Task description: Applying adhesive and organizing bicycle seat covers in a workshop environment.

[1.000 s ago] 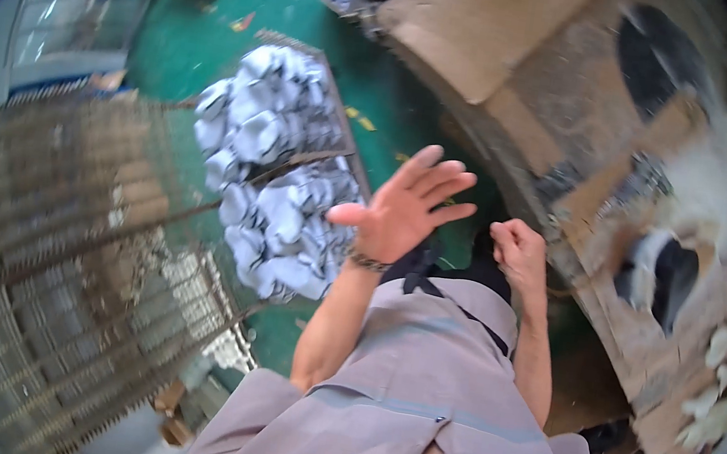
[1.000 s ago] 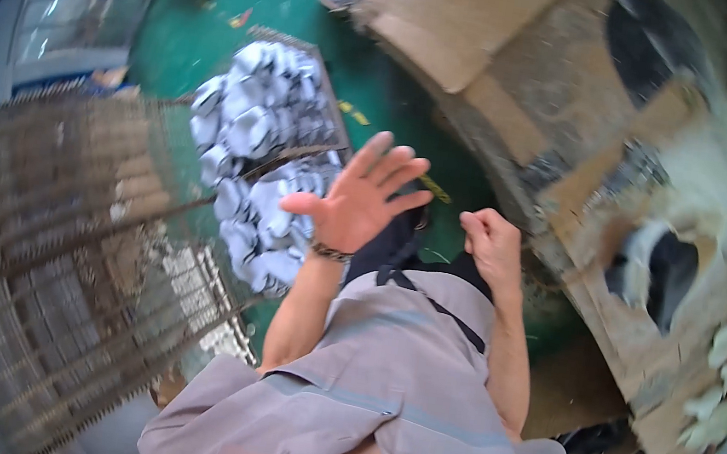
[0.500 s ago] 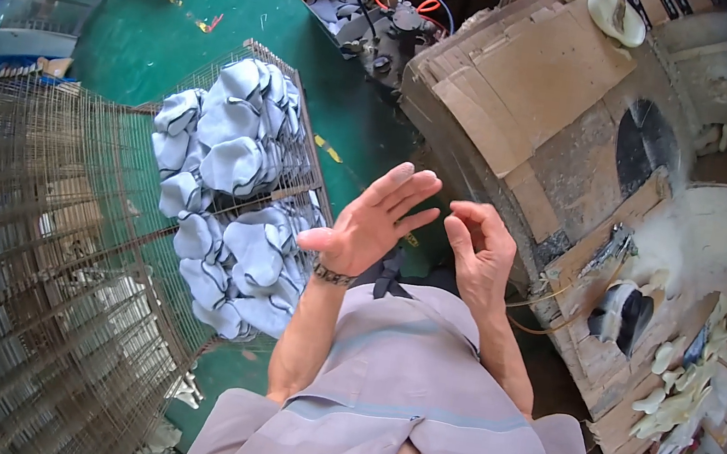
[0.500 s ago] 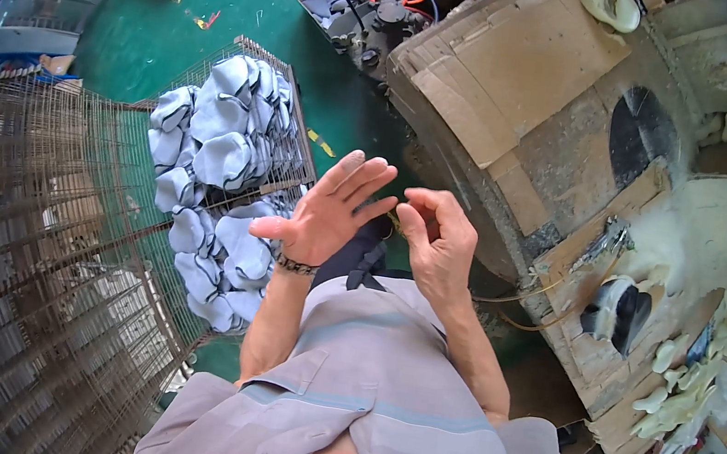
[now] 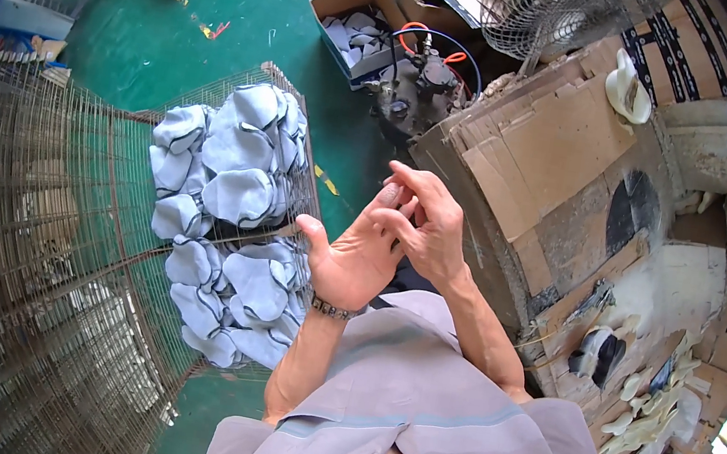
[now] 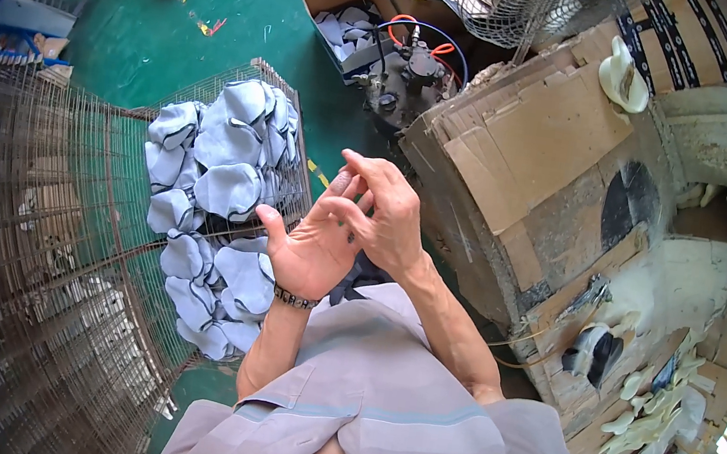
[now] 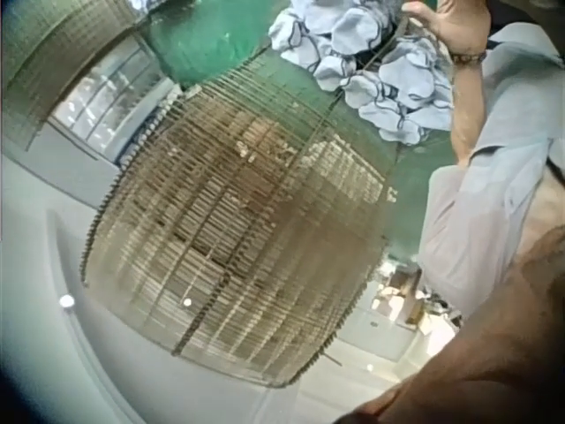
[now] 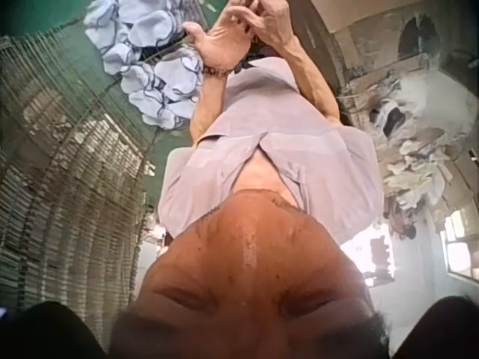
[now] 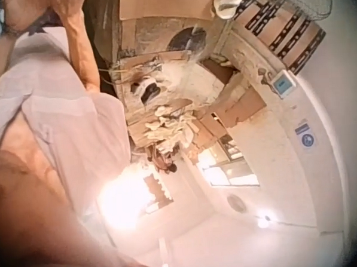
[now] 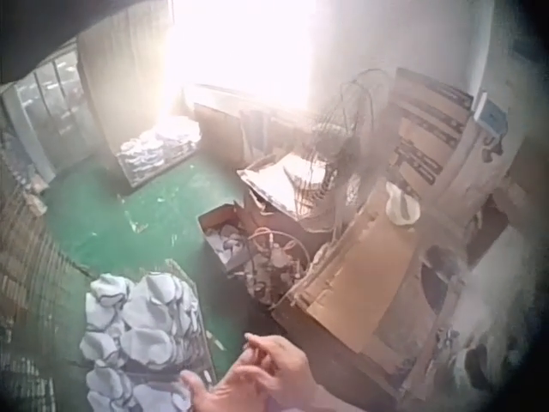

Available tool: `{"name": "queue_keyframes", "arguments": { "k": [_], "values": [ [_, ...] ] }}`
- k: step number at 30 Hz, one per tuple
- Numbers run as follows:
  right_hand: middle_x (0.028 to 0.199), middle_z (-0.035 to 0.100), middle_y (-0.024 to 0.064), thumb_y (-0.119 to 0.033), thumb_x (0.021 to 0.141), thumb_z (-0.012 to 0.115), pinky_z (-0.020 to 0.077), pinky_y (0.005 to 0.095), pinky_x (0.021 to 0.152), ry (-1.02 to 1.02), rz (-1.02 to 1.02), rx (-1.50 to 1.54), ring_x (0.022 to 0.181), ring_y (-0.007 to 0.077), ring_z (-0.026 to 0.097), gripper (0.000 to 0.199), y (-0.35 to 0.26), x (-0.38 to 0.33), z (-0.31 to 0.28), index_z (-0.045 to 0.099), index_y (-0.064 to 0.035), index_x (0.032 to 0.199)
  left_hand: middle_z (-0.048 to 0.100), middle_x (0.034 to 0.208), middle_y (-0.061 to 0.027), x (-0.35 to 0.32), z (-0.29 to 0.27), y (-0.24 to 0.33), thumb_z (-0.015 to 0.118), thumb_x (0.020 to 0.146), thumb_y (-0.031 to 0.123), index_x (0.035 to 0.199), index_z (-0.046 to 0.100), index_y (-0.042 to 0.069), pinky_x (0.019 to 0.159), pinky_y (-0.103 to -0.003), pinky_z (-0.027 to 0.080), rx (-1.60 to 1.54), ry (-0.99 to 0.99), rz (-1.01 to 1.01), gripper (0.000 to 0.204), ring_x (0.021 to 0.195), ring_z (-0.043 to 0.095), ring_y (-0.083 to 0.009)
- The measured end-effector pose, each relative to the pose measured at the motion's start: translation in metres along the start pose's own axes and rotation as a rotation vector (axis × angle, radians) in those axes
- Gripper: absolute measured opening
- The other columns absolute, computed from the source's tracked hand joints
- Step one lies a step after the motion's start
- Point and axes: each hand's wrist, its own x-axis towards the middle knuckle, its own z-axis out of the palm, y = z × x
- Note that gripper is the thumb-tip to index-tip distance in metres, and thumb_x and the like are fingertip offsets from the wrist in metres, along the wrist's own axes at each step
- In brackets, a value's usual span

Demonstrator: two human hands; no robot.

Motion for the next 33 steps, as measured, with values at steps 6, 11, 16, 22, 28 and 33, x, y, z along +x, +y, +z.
{"name": "queue_keyframes", "arguments": {
  "k": [6, 11, 16, 22, 28, 33],
  "values": [
    [0.078, 0.068, 0.0015, -0.01, 0.094, 0.074, 0.0501, 0.0228, 0.062, 0.029, 0.199, 0.238, 0.071, 0.0068, 0.061, 0.015, 0.001, 0.022, -0.003, 0.073, 0.0006, 0.105, 0.02, 0.168, -0.0065, 0.015, 0.014, -0.016, 0.036, 0.072, 0.102, 0.163, 0.021, 0.01, 0.125, -0.042, 0.016, 0.015, 0.025, -0.014, 0.13, 0.153, 0.023, -0.0238],
    [0.07, 0.064, -0.0024, -0.013, 0.097, 0.072, 0.0449, 0.021, 0.055, 0.13, 0.374, 0.307, 0.064, 0.0039, 0.056, 0.014, -0.009, 0.02, -0.021, 0.074, 0.0001, 0.101, 0.01, 0.17, -0.0088, 0.031, 0.031, -0.031, 0.028, 0.07, 0.104, 0.166, 0.007, 0.01, 0.126, -0.041, 0.013, 0.317, 0.008, -0.062, 0.136, 0.155, 0.016, -0.0262],
    [0.064, 0.064, -0.0002, -0.013, 0.098, 0.069, 0.0411, 0.0234, 0.047, 0.312, 0.405, 0.262, 0.054, 0.0047, 0.054, 0.016, -0.002, 0.002, -0.029, 0.074, 0.0012, 0.096, 0.005, 0.171, -0.011, 0.033, 0.032, -0.049, 0.026, 0.071, 0.103, 0.165, 0.001, 0.008, 0.127, -0.043, 0.008, 0.453, -0.064, -0.134, 0.136, 0.158, 0.006, -0.0274],
    [0.059, 0.057, -0.0021, -0.039, 0.105, 0.061, 0.0383, 0.0242, 0.049, 0.461, 0.49, 0.234, 0.055, 0.0045, 0.049, 0.044, 0.003, -0.025, -0.04, 0.07, -0.0008, 0.084, 0.0, 0.172, -0.0068, 0.017, 0.018, -0.078, 0.031, 0.072, 0.102, 0.165, -0.004, 0.009, 0.127, -0.042, 0.009, 0.518, -0.104, -0.229, 0.136, 0.158, 0.005, -0.0229],
    [0.068, 0.064, 0.0016, -0.046, 0.105, 0.057, 0.0434, 0.0212, 0.051, 0.322, 0.592, 0.45, 0.057, 0.0054, 0.054, 0.05, -0.005, -0.049, -0.069, 0.072, 0.0018, 0.102, 0.012, 0.171, -0.0034, -0.011, -0.004, -0.091, 0.029, 0.079, 0.098, 0.166, 0.009, 0.01, 0.126, -0.042, 0.015, 0.453, -0.103, -0.165, 0.125, 0.155, 0.018, -0.0209],
    [0.102, 0.074, 0.011, -0.037, 0.106, 0.058, 0.0546, 0.0226, 0.068, 0.109, 0.43, 0.561, 0.078, 0.0086, 0.065, 0.052, -0.008, -0.09, -0.091, 0.058, 0.0048, 0.137, 0.005, 0.173, -0.003, -0.029, 0.0, -0.104, 0.021, 0.08, 0.097, 0.165, 0.012, 0.009, 0.126, -0.043, 0.012, 0.338, -0.122, -0.141, 0.123, 0.156, 0.014, -0.0204]
  ]
}}
